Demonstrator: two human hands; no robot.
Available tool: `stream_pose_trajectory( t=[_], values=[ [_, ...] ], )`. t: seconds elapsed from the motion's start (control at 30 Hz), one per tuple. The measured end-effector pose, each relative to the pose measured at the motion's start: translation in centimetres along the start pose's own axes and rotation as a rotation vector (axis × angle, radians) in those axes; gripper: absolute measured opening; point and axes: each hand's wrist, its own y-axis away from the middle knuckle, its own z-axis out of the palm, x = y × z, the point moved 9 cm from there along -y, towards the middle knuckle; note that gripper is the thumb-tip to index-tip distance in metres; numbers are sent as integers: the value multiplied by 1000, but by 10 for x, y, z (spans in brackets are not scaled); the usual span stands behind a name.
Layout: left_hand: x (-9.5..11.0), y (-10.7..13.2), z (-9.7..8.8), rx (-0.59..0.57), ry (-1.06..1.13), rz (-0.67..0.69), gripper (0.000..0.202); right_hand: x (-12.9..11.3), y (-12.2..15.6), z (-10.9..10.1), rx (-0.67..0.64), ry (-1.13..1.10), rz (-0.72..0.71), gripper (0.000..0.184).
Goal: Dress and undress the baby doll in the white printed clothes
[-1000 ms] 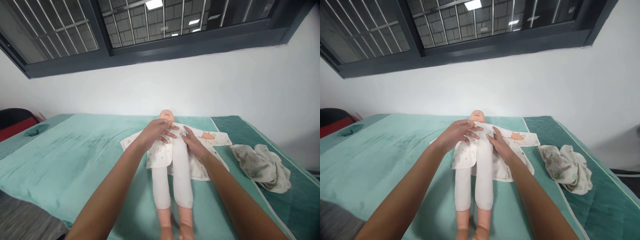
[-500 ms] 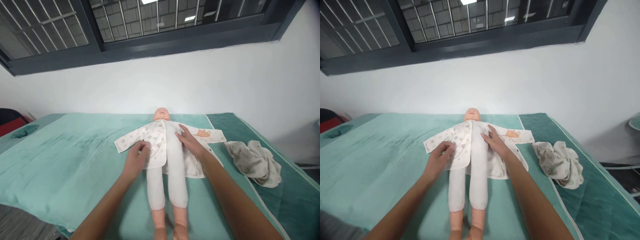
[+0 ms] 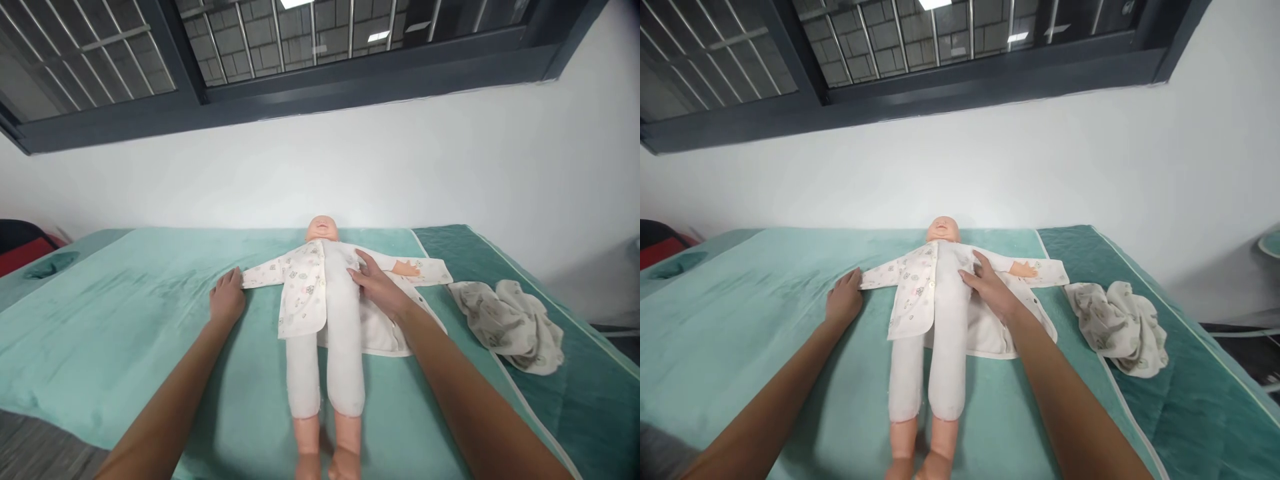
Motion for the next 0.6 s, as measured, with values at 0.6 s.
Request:
stream_pose_trajectory(
  t=[0.6],
  values=[
    [195,28,-69,-154,754,400,45,-8,6,17,-116,94,-54,78]
  ],
)
